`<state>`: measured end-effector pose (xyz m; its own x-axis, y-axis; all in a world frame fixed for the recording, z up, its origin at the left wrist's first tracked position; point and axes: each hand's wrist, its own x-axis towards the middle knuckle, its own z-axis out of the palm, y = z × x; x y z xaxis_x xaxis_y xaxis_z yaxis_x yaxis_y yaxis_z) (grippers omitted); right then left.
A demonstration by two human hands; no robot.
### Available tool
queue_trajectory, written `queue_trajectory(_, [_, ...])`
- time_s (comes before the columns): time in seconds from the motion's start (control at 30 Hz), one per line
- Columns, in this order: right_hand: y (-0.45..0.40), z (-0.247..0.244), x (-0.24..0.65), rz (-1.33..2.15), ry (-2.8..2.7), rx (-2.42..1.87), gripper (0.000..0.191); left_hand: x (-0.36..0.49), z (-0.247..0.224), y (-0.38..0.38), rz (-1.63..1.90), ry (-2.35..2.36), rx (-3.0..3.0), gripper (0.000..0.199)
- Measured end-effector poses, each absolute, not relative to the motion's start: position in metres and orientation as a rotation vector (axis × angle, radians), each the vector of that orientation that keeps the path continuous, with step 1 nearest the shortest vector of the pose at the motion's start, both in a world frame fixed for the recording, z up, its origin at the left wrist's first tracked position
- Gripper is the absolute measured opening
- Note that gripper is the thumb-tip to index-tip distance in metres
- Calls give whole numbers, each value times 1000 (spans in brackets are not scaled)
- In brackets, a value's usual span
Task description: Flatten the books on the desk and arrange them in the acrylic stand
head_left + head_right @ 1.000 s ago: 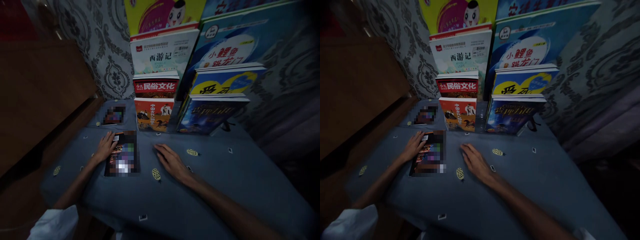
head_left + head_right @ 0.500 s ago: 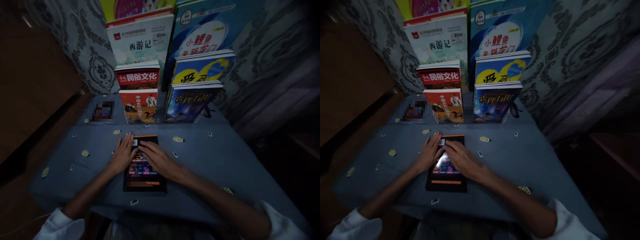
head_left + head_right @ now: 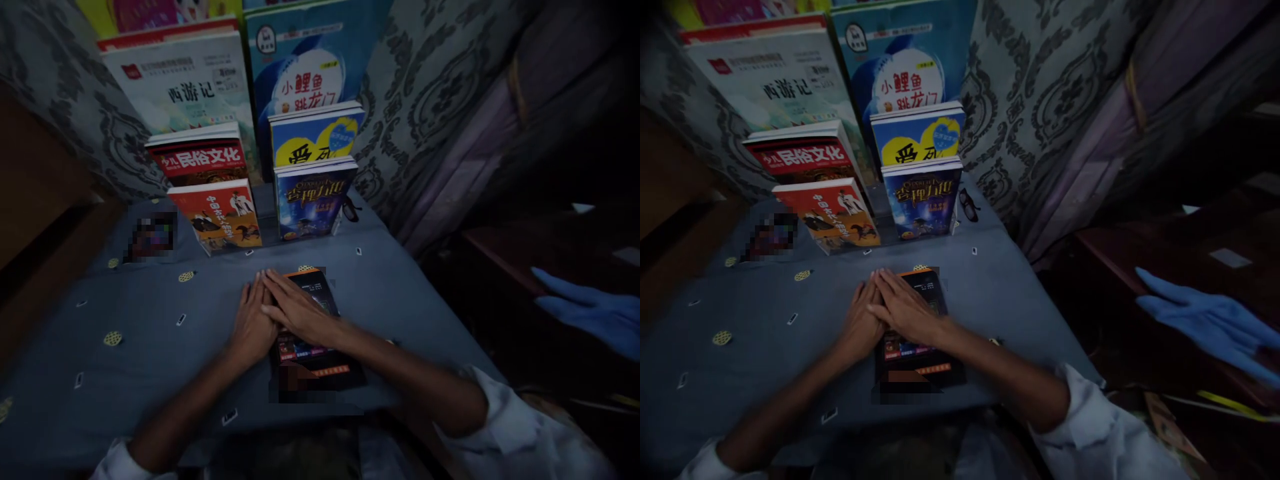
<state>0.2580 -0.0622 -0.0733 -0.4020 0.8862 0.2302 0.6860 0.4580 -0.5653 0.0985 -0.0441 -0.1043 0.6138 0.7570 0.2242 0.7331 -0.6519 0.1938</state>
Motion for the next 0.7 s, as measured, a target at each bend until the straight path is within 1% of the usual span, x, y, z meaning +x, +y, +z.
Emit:
queue_trajectory(0.1, [-65, -85, 273, 442, -2213, -1325, 66, 99, -105, -43, 484, 1292, 2755, 60])
queue_trajectory(0.23, [-73, -97, 307, 327, -2154, -1432, 60, 103, -101, -44, 502, 1346, 2755, 55])
queue_trajectory(0.43, [-85, -99, 347, 383, -2062, -1490, 53, 105, -92, -44, 374, 1362, 2759, 54])
queue_trajectory(0.53, [-83, -100, 352, 430, -2035, -1453, 53, 106, -89, -39, 316, 1298, 2787, 57])
queue_trajectory(0.7, [-76, -98, 357, 535, -1946, -1435, 55, 120, -79, -22, 129, 1047, 2856, 69])
